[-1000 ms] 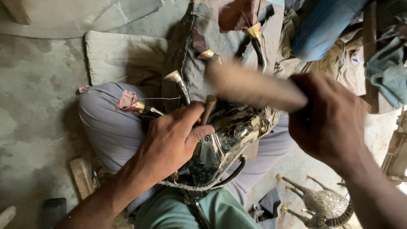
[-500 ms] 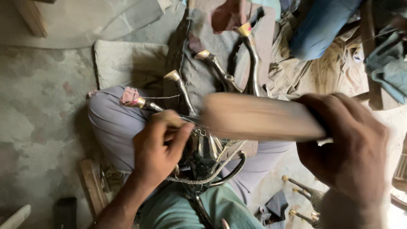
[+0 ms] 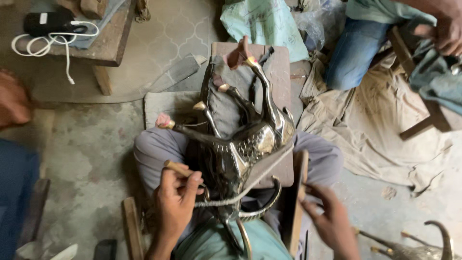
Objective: The person sits cross-legged on the floor and repeatedly strikes a metal animal figurine with a hammer and chisel to shape or emboss its surface. The person holds the figurine steady with one hand while striking with the other.
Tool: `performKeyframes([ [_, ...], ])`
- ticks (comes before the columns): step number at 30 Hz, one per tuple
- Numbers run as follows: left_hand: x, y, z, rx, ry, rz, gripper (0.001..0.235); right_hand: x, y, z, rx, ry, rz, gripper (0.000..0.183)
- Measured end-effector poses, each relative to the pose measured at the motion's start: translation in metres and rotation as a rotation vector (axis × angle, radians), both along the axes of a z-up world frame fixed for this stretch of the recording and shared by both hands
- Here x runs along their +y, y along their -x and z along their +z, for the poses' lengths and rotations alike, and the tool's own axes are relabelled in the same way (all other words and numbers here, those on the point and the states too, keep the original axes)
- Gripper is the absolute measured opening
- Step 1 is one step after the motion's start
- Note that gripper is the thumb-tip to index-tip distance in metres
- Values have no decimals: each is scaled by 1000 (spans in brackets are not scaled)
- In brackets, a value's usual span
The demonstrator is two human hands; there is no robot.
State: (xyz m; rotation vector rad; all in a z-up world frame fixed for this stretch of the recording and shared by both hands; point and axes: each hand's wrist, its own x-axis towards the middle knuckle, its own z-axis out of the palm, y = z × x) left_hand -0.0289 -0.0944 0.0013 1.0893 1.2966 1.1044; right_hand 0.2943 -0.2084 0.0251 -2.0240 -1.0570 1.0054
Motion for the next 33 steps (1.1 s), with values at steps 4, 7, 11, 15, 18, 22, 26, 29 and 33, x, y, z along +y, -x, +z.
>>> performKeyframes([
  [4,-16,-11,16,120,-109,-85,22,0,25,105,435,-347,182,48],
  [7,-27,-13,28,122,-219,-122,19,12,45,137,469,-413,242,47],
  [11,-42,-7,31,119,-166,-73,26,23,57,137,473,-413,244,46],
  [15,-46,3,28,161,-76,-29,26,25,56,125,482,-383,239,44],
  [18,-53,-1,24,212,-31,-29,25,12,52,120,463,-328,201,44],
  [22,-45,-4,29,171,-28,-24,25,25,71,103,512,-357,198,42],
  [26,-42,-7,25,236,20,-62,26,42,69,91,515,-406,217,41],
  [29,-40,-14,19,158,14,-47,27,56,55,94,479,-417,227,40],
  [33,-38,-11,13,132,40,-51,25,64,57,89,501,-407,215,39],
])
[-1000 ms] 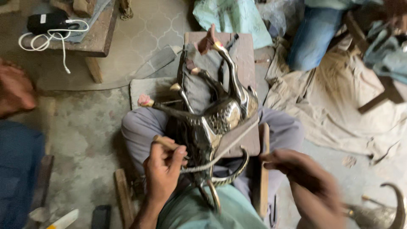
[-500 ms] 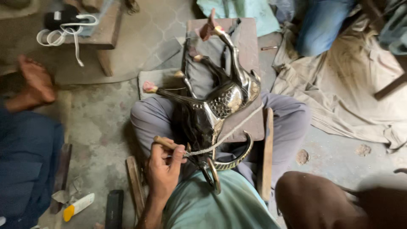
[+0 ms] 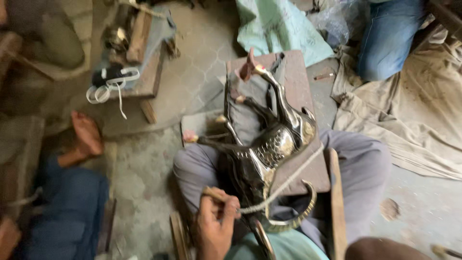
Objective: The person sits cross-legged on the floor and repeatedly strikes a metal animal figurine with a hammer and chisel to shape or emboss its surface. The person holds the figurine steady with one hand while striking with the other.
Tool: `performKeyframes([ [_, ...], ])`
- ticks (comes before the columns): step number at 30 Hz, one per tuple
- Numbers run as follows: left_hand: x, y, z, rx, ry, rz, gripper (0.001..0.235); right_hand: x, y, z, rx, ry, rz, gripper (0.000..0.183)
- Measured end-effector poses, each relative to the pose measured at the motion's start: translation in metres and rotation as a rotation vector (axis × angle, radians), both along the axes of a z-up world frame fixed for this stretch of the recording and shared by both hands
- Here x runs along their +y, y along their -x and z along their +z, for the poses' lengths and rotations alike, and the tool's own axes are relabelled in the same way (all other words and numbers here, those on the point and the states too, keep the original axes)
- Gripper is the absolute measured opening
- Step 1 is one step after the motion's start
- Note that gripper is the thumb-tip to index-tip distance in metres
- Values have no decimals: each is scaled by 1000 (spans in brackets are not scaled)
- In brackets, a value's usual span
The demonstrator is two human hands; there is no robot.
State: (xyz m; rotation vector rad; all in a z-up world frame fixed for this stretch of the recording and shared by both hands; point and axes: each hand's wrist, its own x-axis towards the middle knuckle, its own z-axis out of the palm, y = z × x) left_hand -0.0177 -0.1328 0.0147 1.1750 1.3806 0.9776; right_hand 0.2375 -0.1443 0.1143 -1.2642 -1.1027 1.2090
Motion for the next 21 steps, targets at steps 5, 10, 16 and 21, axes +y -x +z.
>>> performKeyframes([
  [5,5,0,0,49,49,-15,24,-12,0,-9,38,10,-29,38],
  [10,-4,0,3,118,-37,-47,23,-59,-11,9,43,126,-100,37],
  [16,6,-3,-3,-24,39,-9,26,-44,-21,19,63,42,-187,35],
  [21,16,1,-2,23,82,-42,27,-27,-29,22,114,-26,-158,34],
])
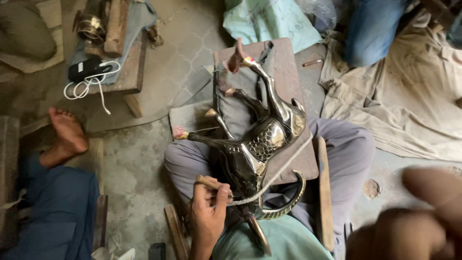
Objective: The person sits cross-legged on the floor and repeatedly strikes a metal animal figurine with a hammer and chisel to shape or emboss its surface. The person holds the figurine steady with one hand while striking with the other.
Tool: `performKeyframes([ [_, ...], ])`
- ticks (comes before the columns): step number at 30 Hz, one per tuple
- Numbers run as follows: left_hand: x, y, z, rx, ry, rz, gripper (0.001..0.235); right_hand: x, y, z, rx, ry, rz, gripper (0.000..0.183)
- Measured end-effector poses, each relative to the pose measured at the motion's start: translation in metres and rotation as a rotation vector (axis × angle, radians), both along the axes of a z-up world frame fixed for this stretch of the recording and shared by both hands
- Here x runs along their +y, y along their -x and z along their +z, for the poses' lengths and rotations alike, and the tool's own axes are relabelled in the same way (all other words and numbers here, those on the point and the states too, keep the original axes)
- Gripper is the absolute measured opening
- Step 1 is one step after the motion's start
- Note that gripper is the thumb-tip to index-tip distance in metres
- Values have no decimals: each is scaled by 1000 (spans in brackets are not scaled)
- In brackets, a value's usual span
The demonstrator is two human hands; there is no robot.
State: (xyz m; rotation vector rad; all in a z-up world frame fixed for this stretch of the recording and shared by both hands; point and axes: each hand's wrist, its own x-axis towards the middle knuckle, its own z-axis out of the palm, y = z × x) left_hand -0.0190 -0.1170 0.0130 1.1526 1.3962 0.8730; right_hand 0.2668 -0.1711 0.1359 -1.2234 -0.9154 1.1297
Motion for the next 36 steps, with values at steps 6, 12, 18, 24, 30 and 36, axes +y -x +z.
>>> performKeyframes([
  [6,9,-1,-1,21,-101,8,24,5,-32,-19,42,-90,-23,33],
  [12,20,-3,-11,1,-43,65,23,-5,-40,-139,-987,491,-142,43],
  [18,39,-3,-9,-3,-140,33,25,-66,-14,-214,-1061,617,-269,86],
  [24,64,-5,1,-22,-211,47,25,-66,-18,-226,-1086,707,-195,74],
  [30,89,-10,14,-55,-206,69,27,-26,-55,-163,-556,849,-245,69],
  [36,109,-28,11,-55,-148,66,26,40,-34,-78,-600,116,-173,94],
])
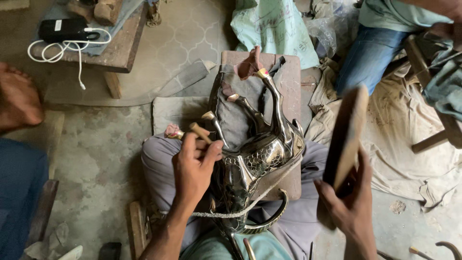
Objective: The person sits cross-legged on the floor and repeatedly strikes a metal animal figurine with a hammer and chisel to shape or emboss its surface. The person holds the figurine steady with one hand while striking with the other.
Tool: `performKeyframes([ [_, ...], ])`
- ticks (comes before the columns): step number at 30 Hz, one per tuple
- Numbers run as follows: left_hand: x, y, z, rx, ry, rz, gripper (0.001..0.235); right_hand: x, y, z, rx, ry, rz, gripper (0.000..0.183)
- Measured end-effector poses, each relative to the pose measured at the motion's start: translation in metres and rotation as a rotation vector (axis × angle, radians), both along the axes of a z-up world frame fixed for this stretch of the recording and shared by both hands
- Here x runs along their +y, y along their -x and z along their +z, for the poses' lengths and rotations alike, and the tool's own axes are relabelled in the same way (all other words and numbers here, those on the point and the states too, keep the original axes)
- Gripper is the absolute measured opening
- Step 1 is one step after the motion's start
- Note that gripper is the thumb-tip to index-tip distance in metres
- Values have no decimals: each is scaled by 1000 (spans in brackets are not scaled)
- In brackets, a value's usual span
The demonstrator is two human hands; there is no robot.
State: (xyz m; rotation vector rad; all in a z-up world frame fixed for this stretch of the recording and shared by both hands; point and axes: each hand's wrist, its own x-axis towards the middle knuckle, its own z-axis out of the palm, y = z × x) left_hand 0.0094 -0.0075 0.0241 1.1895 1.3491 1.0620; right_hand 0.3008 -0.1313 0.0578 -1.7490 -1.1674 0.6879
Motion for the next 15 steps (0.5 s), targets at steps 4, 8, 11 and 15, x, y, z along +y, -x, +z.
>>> performKeyframes([
  [4,2,-6,-4,9,3,0,25,66,12,25,-428,120,232,90],
  [8,2,-6,-6,80,17,-17,25,121,48,43,-760,-8,351,66],
  [11,3,-6,-7,88,-30,-31,24,158,74,67,-919,-115,439,54],
  [15,-2,-8,-14,95,-46,8,26,190,97,82,-815,-66,576,48],
])
